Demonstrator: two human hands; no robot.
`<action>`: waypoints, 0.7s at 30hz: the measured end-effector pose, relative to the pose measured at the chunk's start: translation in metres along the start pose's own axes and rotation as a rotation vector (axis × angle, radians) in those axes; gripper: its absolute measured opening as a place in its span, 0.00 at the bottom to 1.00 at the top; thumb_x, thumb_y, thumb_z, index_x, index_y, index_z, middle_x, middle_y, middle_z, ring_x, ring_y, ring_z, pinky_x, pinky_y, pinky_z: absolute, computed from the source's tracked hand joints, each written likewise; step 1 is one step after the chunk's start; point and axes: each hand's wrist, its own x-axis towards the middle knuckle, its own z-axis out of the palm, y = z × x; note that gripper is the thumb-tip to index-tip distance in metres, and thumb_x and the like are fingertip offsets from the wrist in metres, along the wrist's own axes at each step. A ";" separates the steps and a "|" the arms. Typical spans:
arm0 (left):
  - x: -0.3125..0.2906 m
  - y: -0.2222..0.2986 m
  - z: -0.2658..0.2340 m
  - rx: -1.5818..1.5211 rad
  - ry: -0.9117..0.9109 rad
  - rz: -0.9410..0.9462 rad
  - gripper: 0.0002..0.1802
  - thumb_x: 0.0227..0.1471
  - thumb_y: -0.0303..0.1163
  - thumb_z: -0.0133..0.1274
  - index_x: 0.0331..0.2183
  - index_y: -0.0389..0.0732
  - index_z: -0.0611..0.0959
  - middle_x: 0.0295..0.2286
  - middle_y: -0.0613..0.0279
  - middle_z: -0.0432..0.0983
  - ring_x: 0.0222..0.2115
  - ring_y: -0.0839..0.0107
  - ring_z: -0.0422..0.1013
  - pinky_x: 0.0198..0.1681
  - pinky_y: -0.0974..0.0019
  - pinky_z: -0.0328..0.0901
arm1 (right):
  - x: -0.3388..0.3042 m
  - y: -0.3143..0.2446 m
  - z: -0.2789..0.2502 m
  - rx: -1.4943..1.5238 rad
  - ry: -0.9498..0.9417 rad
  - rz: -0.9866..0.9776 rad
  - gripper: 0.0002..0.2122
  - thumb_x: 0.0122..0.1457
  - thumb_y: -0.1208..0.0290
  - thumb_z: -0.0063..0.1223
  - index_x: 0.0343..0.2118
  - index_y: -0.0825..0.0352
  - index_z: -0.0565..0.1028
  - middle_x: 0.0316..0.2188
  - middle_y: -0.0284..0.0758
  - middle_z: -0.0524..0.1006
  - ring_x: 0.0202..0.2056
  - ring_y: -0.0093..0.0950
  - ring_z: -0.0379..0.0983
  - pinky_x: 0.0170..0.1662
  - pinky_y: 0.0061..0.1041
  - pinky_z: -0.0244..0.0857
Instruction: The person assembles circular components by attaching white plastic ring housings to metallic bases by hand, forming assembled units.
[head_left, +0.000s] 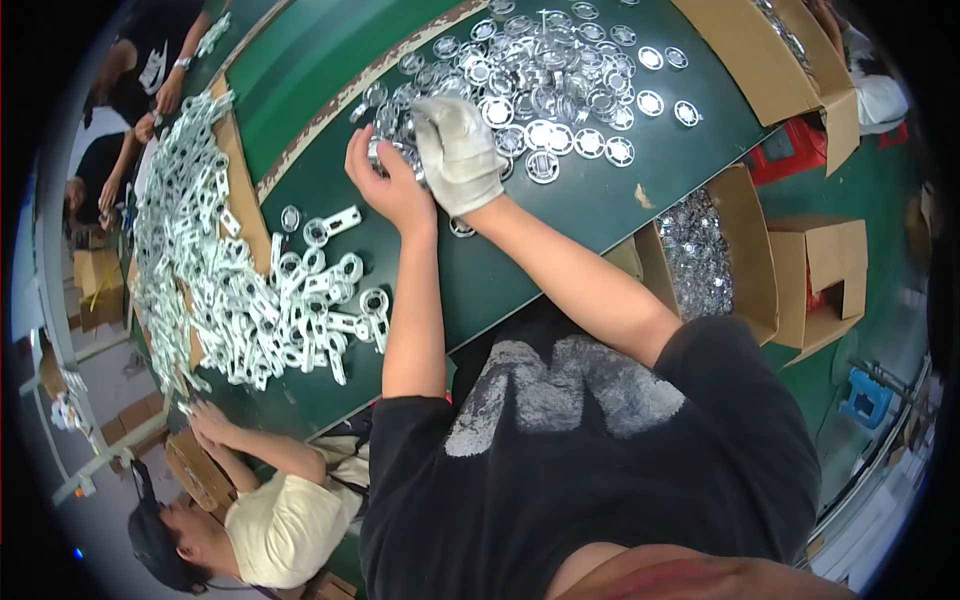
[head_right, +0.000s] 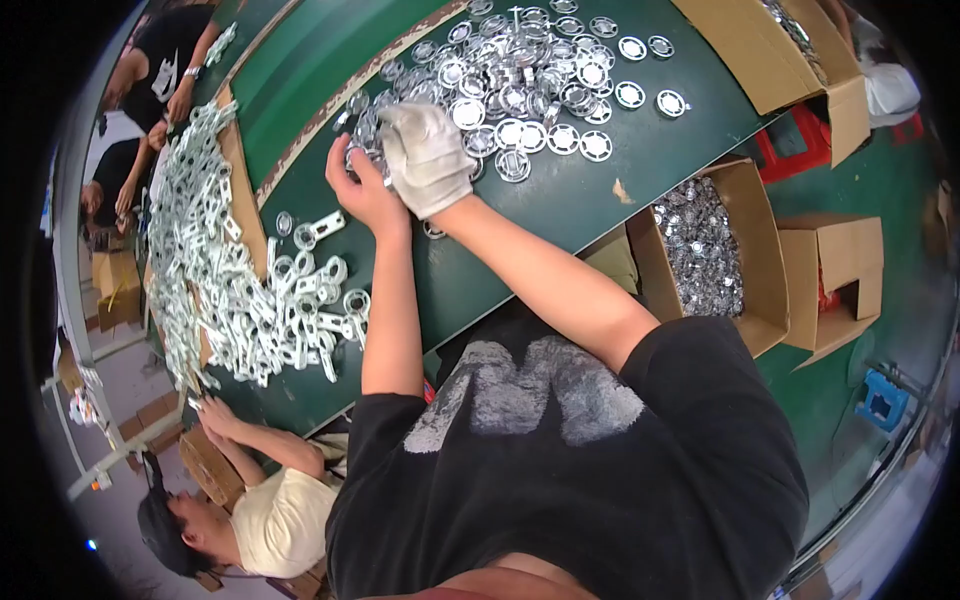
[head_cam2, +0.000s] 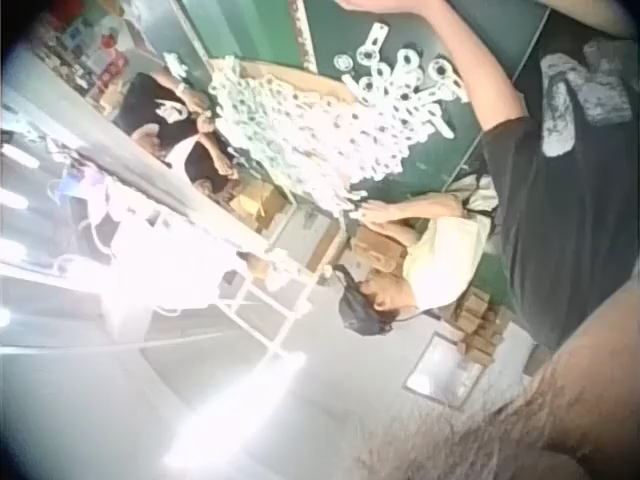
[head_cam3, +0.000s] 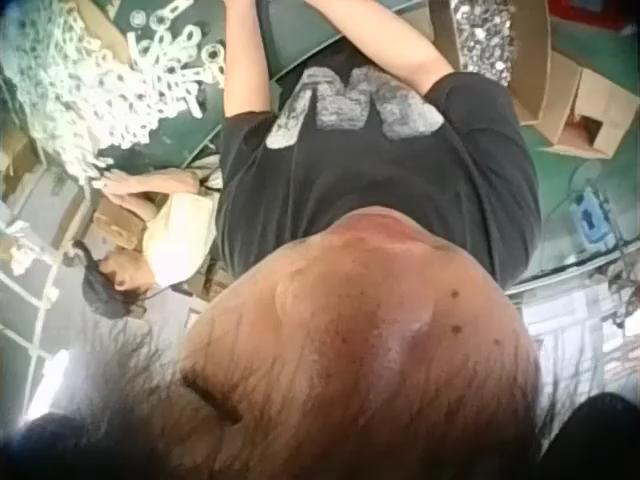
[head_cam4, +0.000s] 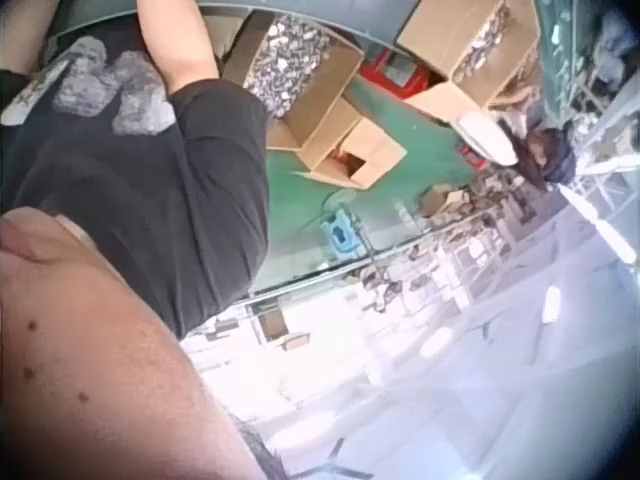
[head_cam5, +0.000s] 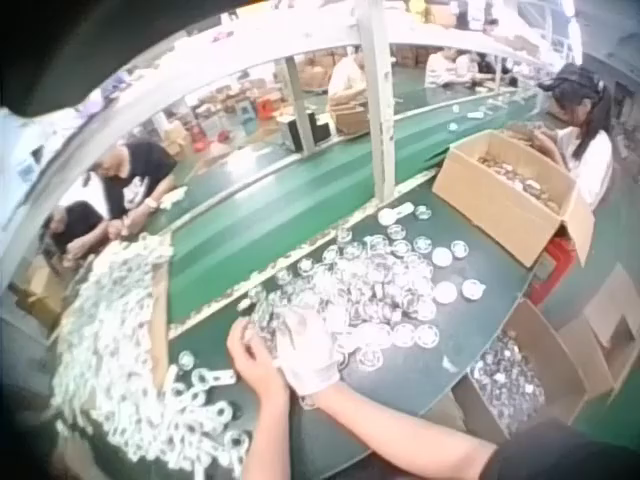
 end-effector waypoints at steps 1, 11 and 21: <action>0.010 0.000 -0.003 -0.071 0.029 0.004 0.14 0.62 0.28 0.49 0.48 0.35 0.79 0.51 0.51 0.70 0.53 0.58 0.68 0.57 0.57 0.63 | 0.006 -0.002 0.007 -0.050 0.012 -0.051 0.14 0.55 0.75 0.57 0.45 0.61 0.74 0.39 0.39 0.77 0.44 0.44 0.74 0.52 0.45 0.67; -0.044 0.038 -0.047 0.257 0.020 0.278 0.19 0.48 0.27 0.54 0.45 0.47 0.81 0.48 0.60 0.73 0.55 0.55 0.66 0.64 0.35 0.43 | -0.003 0.007 -0.016 -0.358 -0.068 -0.006 0.07 0.60 0.66 0.55 0.39 0.56 0.81 0.36 0.36 0.84 0.38 0.42 0.78 0.49 0.43 0.65; -0.100 0.034 -0.190 1.063 -0.265 0.183 0.25 0.47 0.43 0.67 0.48 0.48 0.82 0.41 0.63 0.73 0.45 0.62 0.67 0.52 0.50 0.53 | 0.017 -0.036 -0.049 -0.244 -0.561 0.108 0.15 0.59 0.71 0.52 0.48 0.65 0.79 0.44 0.47 0.79 0.52 0.50 0.71 0.60 0.46 0.60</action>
